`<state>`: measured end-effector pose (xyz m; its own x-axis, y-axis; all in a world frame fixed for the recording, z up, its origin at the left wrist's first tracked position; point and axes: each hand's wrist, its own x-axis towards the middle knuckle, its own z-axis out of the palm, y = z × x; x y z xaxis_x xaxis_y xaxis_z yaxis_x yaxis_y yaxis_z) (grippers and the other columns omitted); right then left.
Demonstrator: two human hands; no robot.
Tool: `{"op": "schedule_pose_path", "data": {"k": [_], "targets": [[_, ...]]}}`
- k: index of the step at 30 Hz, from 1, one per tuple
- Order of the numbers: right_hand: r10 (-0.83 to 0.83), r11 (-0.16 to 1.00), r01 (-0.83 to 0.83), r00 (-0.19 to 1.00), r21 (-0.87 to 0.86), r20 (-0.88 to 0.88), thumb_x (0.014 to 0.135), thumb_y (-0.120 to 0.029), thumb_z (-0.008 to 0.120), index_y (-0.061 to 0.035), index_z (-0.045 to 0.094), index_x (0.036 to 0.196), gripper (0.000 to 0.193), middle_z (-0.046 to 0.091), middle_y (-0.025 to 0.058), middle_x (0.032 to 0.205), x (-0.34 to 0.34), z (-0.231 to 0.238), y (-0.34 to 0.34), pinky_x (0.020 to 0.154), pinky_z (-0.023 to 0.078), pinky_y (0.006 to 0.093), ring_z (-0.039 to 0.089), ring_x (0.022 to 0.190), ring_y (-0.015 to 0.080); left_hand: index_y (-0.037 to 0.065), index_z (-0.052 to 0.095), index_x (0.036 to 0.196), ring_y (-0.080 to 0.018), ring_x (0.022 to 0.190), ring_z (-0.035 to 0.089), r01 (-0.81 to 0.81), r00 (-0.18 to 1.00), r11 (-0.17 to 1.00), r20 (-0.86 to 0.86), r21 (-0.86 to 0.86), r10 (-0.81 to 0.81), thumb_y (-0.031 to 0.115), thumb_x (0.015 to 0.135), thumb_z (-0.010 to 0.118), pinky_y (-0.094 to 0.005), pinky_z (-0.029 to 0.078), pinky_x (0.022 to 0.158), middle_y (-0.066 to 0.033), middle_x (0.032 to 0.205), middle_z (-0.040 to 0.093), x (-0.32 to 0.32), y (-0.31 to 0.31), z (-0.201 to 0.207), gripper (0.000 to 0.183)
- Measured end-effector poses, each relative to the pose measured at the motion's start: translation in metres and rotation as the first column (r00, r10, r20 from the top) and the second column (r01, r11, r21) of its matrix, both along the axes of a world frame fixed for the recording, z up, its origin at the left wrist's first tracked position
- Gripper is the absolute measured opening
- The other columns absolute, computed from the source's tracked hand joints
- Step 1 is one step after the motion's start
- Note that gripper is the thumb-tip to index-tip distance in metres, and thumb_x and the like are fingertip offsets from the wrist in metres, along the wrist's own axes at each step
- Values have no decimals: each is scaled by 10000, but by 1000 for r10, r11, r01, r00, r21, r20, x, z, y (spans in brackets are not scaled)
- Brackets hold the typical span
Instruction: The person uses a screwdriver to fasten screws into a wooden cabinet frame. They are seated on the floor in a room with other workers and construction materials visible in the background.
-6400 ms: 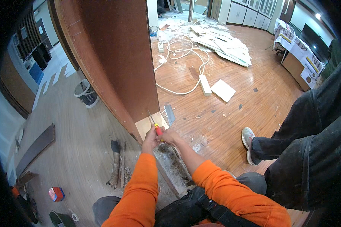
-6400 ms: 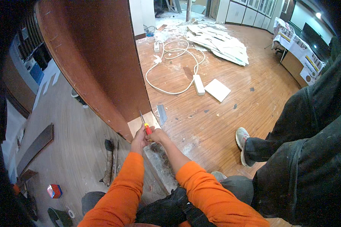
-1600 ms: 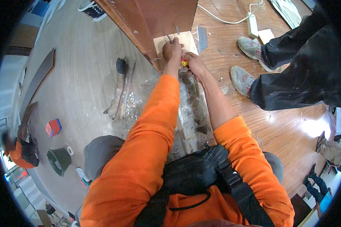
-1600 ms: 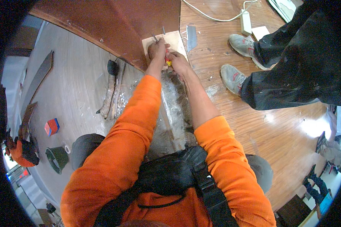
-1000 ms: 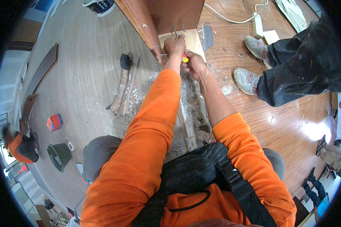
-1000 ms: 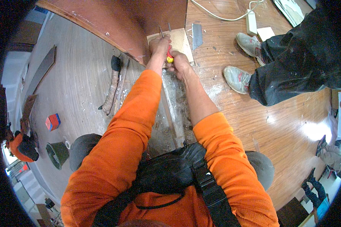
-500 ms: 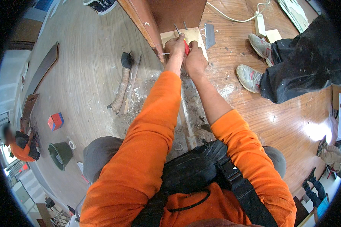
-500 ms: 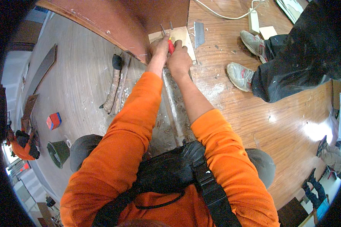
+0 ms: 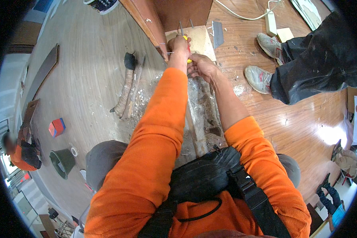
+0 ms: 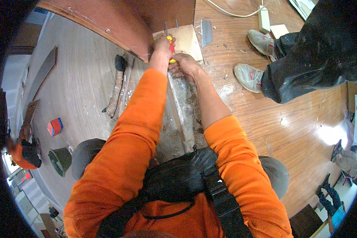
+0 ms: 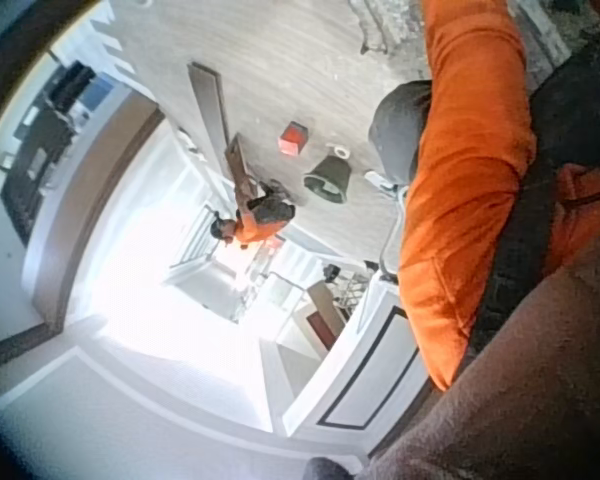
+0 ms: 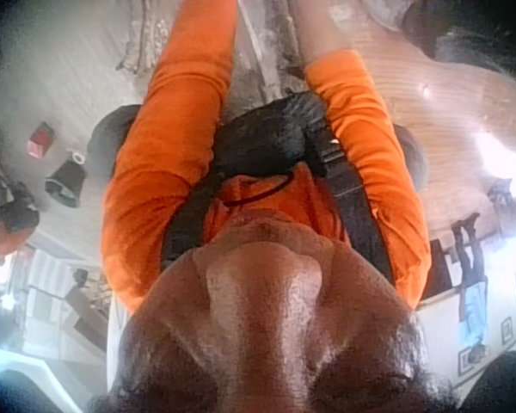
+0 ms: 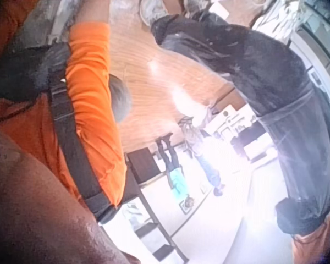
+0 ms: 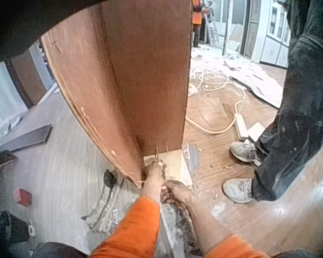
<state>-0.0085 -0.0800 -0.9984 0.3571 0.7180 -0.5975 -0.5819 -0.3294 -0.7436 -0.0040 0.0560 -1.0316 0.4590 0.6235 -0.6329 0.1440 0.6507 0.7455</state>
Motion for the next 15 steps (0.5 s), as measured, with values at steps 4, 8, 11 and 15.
{"op": "schedule_pose_path", "data": {"k": [4,8,11,15], "targets": [[-96,993,105,987,-59,128,942,-362,481,-84,528,1038,298,589,28,732,-1,2,6,505,427,237,544,602,118,60,550,1029,-221,618,553,-69,988,989,126,-130,85,286,964,356,-353,446,514,-124,840,653,5,0,-3,304],[-225,946,267,949,186,-219,949,-358,473,-81,511,971,280,508,-7,636,-1,0,11,407,346,224,464,499,109,3,588,977,-249,669,618,14,1000,1000,21,13,-14,308,933,423,-383,485,568,-199,912,670,12,-5,11,350],[-62,897,297,819,329,-570,961,-360,450,-90,499,935,275,433,-33,590,-3,9,21,385,297,218,378,443,96,-57,608,1013,-315,796,663,191,963,937,-240,294,-121,333,909,470,-414,516,688,-257,960,662,11,17,0,426],[-46,959,110,970,261,-241,953,-367,433,-76,504,977,301,545,29,627,7,-2,18,446,416,291,505,463,174,-81,628,1035,-392,939,647,458,837,736,-521,498,-168,370,872,540,-435,510,813,-290,1022,637,12,-1,17,487]]}}
